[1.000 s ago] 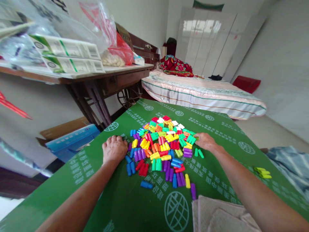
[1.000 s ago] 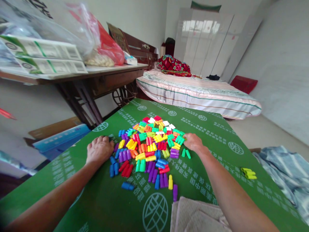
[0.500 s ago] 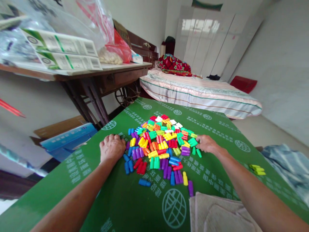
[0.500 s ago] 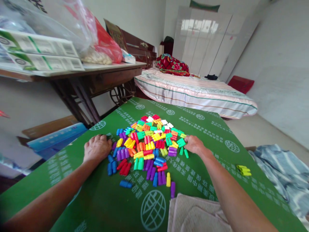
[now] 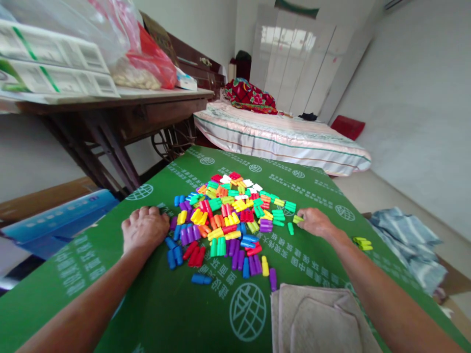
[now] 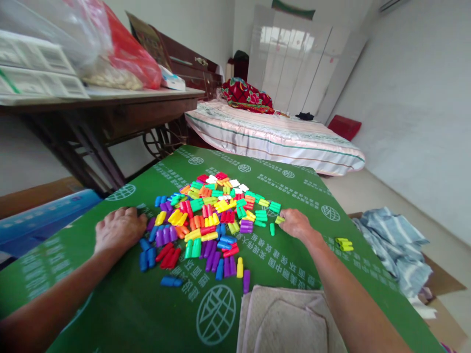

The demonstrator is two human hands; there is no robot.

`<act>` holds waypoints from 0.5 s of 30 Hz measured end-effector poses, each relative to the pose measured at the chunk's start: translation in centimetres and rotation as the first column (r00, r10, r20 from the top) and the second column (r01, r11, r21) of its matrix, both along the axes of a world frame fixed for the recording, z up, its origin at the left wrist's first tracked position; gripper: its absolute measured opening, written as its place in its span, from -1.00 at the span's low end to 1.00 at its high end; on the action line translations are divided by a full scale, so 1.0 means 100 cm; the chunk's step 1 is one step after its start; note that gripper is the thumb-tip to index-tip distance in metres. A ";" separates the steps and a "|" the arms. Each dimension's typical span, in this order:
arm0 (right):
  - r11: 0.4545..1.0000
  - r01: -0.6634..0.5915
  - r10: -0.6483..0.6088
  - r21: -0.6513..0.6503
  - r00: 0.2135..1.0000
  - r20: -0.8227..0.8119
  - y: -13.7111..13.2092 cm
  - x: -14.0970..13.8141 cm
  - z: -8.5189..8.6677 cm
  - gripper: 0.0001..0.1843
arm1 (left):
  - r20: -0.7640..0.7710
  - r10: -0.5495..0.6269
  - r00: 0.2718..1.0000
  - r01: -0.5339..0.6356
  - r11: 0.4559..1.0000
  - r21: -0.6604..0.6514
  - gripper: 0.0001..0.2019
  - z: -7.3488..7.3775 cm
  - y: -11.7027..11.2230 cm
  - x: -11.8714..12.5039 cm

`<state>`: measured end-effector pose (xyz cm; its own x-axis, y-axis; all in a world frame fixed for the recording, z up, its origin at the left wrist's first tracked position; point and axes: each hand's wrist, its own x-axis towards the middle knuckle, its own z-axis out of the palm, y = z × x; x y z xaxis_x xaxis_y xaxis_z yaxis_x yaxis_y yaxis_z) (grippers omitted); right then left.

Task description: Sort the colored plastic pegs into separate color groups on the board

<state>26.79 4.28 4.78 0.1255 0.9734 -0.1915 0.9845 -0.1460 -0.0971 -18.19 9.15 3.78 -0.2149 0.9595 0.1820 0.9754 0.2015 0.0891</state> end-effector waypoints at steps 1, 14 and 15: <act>1.000 0.005 -0.005 -0.001 1.000 0.004 -0.009 0.007 0.001 -0.76 | 0.000 0.003 1.000 -0.003 1.000 -0.012 -0.51 0.001 0.001 0.000; 0.991 0.129 -0.130 0.016 0.973 0.190 -0.154 0.135 -0.015 -0.65 | -0.014 0.024 1.000 -0.025 0.994 -0.108 -0.43 0.006 0.006 0.003; 0.990 0.142 -0.144 0.021 0.971 0.189 -0.159 0.139 -0.016 -0.65 | -0.015 0.022 1.000 -0.024 0.994 -0.111 -0.43 0.005 0.006 0.003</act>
<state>40.68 -11.60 3.17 0.2968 0.9441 -0.1437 0.9540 -0.2865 0.0877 -17.87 9.78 4.32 -0.2353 0.9688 0.0778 0.9714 0.2318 0.0512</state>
